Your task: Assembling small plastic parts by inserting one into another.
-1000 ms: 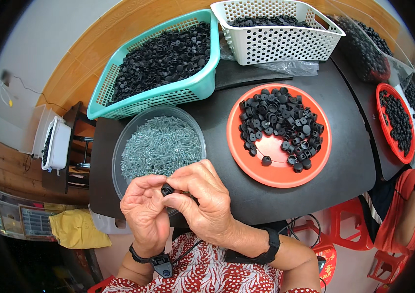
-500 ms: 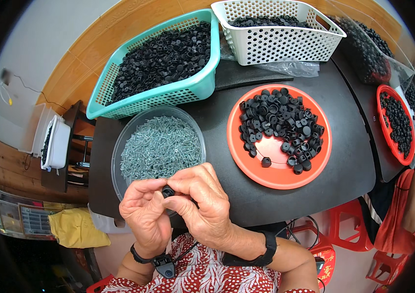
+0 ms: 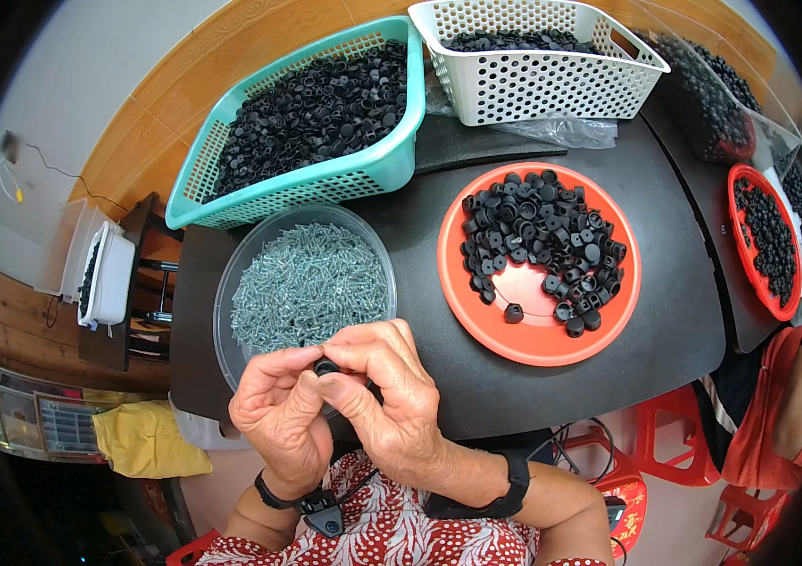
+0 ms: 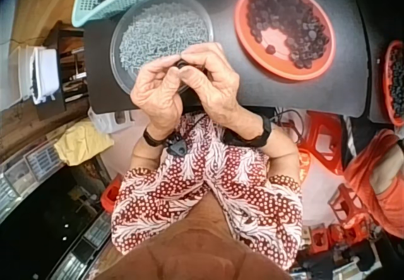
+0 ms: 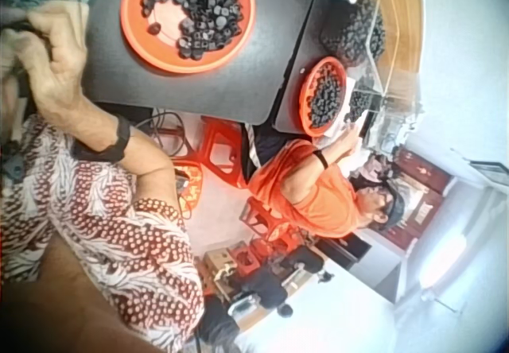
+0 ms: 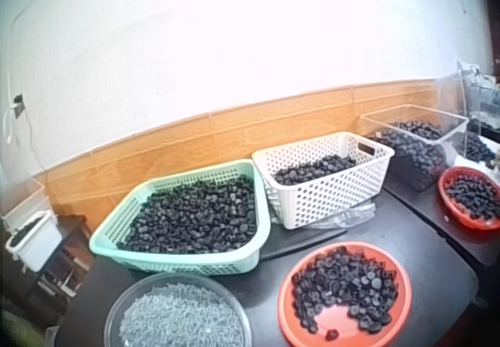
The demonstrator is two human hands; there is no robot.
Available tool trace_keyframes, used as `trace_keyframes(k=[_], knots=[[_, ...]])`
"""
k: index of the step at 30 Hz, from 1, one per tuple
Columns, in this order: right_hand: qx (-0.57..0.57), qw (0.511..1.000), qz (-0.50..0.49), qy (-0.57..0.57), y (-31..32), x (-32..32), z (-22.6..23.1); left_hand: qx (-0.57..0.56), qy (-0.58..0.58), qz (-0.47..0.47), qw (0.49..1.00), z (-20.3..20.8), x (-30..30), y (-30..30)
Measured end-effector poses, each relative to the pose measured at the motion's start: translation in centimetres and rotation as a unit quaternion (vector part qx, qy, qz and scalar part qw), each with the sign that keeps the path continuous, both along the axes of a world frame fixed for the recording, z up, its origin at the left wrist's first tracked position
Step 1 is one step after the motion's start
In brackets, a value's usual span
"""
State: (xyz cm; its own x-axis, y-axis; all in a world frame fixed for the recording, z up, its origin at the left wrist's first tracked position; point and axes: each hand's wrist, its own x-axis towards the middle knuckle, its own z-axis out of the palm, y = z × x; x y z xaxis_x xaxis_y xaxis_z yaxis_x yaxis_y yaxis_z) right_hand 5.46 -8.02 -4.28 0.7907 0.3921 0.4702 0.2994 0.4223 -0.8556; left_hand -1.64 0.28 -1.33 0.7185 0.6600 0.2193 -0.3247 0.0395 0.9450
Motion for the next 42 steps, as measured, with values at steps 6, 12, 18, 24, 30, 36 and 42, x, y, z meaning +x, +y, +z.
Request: trace_keyframes(k=[6, 12, 18, 24, 30, 36, 42], knots=[[0.013, 0.998, 0.024, 0.051, -0.3, -0.2, 0.1, -0.023, 0.009, -0.006, 1.000, 0.3, -0.1, -0.2], [0.016, 0.999, 0.016, 0.031, -0.2, 0.1, -0.3, -0.023, -0.002, -0.011, 1.000, 0.2, -0.2, -0.3], [0.032, 0.998, 0.021, 0.042, -0.4, 0.3, -0.7, -0.010, 0.042, -0.022, 0.999, 0.7, -0.3, -0.5], [0.081, 0.986, 0.074, 0.122, -0.7, 0.1, -0.8, 0.069, 0.068, -0.009, 0.995, 0.6, -0.5, -0.4], [0.149, 0.946, 0.174, 0.228, -1.2, 0.8, -0.8, 0.177, 0.064, -0.023, 0.982, 1.1, 0.0, -0.1], [0.185, 0.913, 0.222, 0.288, -1.8, 1.1, -0.6, 0.231, 0.064, -0.048, 0.970, 1.3, 0.5, 0.1], [0.195, 0.901, 0.235, 0.307, -1.8, 1.0, -0.6, 0.313, 0.057, -0.008, 0.948, 1.5, 0.9, 0.2]])
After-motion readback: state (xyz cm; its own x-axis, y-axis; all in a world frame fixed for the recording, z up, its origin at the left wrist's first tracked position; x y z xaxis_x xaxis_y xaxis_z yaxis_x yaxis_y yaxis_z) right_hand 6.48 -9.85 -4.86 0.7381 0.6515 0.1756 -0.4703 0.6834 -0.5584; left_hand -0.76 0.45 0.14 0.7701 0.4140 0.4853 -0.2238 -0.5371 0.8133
